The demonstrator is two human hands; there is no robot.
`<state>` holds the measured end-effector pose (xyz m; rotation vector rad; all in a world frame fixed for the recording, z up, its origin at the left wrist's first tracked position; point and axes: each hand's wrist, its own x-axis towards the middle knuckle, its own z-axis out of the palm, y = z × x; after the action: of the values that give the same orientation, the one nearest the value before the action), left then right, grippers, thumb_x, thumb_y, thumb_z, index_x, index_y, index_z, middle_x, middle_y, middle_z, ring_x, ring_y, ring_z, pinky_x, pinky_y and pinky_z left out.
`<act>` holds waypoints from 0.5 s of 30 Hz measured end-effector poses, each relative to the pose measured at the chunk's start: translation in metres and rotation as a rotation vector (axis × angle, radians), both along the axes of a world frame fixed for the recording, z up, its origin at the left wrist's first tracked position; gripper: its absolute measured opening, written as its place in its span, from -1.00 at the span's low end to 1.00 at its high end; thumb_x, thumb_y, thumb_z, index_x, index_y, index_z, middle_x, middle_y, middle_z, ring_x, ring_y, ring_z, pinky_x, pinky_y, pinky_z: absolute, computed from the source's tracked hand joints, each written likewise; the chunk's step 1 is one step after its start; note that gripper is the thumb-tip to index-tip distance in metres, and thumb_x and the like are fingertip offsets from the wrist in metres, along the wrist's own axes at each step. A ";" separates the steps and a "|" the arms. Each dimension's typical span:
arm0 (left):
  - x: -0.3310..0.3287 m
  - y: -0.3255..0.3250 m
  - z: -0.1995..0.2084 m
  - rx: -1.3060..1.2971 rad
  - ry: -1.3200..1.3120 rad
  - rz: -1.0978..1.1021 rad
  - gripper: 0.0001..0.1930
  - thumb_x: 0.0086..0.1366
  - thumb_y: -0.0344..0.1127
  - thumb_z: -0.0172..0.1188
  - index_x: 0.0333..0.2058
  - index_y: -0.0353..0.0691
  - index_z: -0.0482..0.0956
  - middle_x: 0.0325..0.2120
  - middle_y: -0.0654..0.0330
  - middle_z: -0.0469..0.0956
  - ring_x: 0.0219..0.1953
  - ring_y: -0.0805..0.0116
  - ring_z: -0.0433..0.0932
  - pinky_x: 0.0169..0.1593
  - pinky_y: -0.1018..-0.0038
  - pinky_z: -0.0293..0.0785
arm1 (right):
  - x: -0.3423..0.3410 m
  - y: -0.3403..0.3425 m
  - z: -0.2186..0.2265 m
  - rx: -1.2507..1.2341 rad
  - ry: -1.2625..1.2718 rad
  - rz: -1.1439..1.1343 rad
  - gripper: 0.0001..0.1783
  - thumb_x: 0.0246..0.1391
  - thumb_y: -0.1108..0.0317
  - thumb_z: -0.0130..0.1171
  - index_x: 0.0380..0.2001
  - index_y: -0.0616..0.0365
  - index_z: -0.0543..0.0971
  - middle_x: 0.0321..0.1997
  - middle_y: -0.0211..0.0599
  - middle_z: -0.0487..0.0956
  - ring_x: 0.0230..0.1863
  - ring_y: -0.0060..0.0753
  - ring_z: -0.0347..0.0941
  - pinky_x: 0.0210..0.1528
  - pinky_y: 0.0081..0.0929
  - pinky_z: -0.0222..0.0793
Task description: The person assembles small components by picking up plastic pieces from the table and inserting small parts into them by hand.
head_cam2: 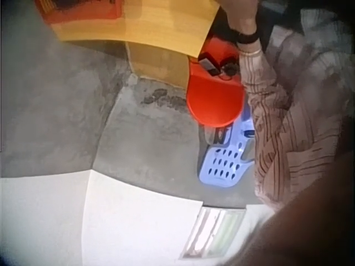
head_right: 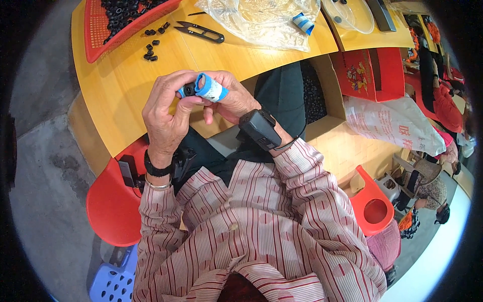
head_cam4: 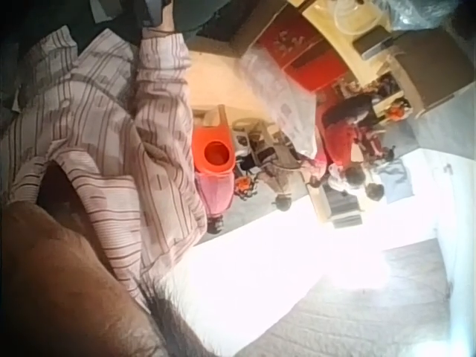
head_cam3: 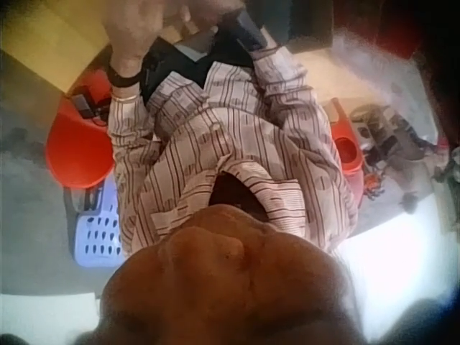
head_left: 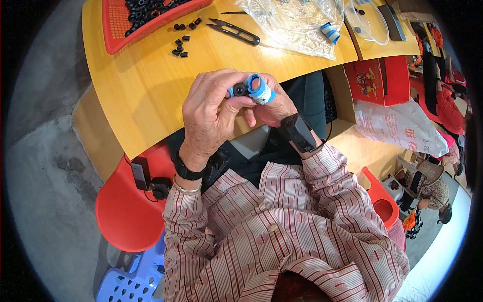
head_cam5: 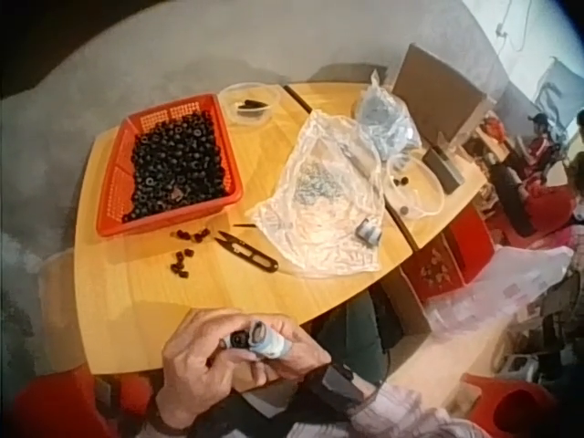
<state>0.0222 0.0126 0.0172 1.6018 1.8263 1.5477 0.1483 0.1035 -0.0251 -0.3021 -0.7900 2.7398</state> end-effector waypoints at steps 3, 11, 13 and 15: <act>0.000 -0.001 0.000 0.035 0.031 -0.003 -0.75 0.01 -0.30 0.27 -0.29 -0.22 0.54 -0.34 0.13 0.52 -0.35 0.16 0.48 -0.27 0.40 0.41 | 0.001 -0.002 -0.002 0.020 0.026 0.002 -0.52 0.03 0.12 0.21 -0.13 0.31 0.48 -0.32 -0.31 0.52 -0.47 -0.61 0.51 -0.59 -0.71 0.53; -0.002 -0.006 -0.007 0.090 0.090 0.011 -0.73 0.01 -0.23 0.26 -0.30 -0.20 0.55 -0.32 0.13 0.49 -0.32 0.16 0.47 -0.26 0.37 0.39 | -0.003 -0.005 0.002 0.017 0.100 0.053 -0.47 0.02 0.11 0.21 -0.09 0.34 0.45 -0.31 -0.27 0.53 -0.48 -0.59 0.52 -0.59 -0.73 0.52; -0.001 -0.006 -0.006 0.079 0.071 0.008 -0.73 0.02 -0.20 0.25 -0.31 -0.20 0.55 -0.33 0.13 0.49 -0.32 0.16 0.47 -0.25 0.37 0.38 | -0.002 -0.008 0.005 0.004 0.084 0.033 -0.49 0.02 0.11 0.21 -0.11 0.33 0.46 -0.34 -0.28 0.52 -0.50 -0.59 0.51 -0.60 -0.73 0.51; 0.000 -0.006 -0.004 0.084 0.027 -0.028 -0.74 0.05 -0.18 0.22 -0.32 -0.21 0.56 -0.32 0.14 0.49 -0.32 0.17 0.47 -0.24 0.37 0.36 | -0.001 -0.012 0.007 -0.009 0.067 0.016 -0.50 0.03 0.10 0.21 -0.13 0.33 0.47 -0.37 -0.30 0.52 -0.52 -0.59 0.50 -0.61 -0.73 0.50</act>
<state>0.0220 0.0069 0.0127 1.6857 1.7661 1.6187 0.1471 0.0918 -0.0186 -0.2062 -0.7664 2.7533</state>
